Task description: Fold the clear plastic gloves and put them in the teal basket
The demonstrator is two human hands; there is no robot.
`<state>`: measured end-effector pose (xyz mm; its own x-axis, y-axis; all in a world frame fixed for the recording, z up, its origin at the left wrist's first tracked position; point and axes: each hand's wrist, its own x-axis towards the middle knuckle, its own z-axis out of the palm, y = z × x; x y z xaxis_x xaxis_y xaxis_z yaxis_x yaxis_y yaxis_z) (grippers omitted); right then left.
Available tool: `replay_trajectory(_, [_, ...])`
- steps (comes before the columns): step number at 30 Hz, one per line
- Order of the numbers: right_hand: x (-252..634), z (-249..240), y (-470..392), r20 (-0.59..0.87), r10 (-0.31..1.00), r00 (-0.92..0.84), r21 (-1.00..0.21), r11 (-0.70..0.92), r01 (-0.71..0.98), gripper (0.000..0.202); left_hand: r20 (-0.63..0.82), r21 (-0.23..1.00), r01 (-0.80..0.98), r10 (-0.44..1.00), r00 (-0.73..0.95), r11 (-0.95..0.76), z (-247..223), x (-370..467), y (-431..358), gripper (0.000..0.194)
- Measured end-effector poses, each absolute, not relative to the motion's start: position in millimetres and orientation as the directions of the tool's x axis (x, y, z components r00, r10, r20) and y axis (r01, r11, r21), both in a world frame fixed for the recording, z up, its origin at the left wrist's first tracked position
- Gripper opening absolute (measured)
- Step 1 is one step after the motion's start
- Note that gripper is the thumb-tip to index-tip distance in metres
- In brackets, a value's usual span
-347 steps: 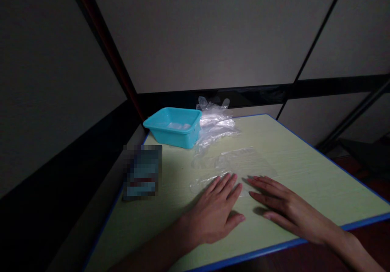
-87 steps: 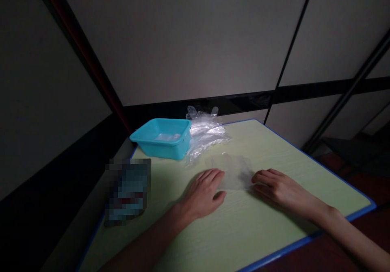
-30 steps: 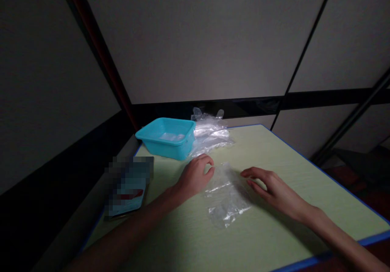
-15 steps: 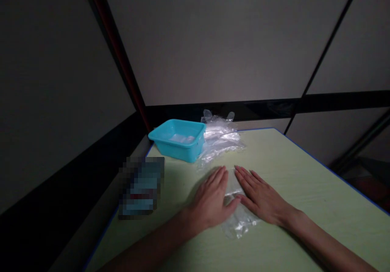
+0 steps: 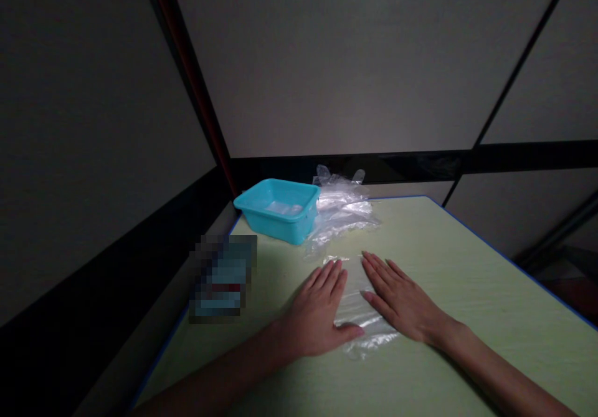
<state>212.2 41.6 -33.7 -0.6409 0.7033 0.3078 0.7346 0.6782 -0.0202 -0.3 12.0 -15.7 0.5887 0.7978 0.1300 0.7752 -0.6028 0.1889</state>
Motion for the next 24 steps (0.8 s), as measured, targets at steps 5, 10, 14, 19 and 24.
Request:
replay_trajectory(5, [216,-29,45,0.252,0.748,-0.613,-0.199,0.661,0.724,0.057,0.127,0.338,0.77,0.837,0.532,-0.541,-13,-9,7,0.088])
replay_trajectory(10, [237,-2,42,0.345,0.762,-0.548,-0.519,0.641,0.565,0.04,0.226,0.852,0.394,0.921,0.317,-0.345,-9,-14,15,0.053])
replay_trajectory(14, [260,17,22,0.325,0.655,-0.682,-0.382,0.751,0.539,0.024,0.119,0.992,0.005,0.963,0.241,-0.124,-7,-11,22,0.05])
replay_trajectory(19, [272,15,-3,0.269,0.552,-0.789,-0.095,0.831,0.549,0.027,0.06,0.998,0.005,0.958,0.281,-0.064,-10,-3,19,0.05])
replay_trajectory(24, [271,6,-9,0.233,0.533,-0.813,0.007,0.835,0.55,0.029,0.017,0.999,0.043,0.954,0.299,-0.031,-13,-2,18,0.047])
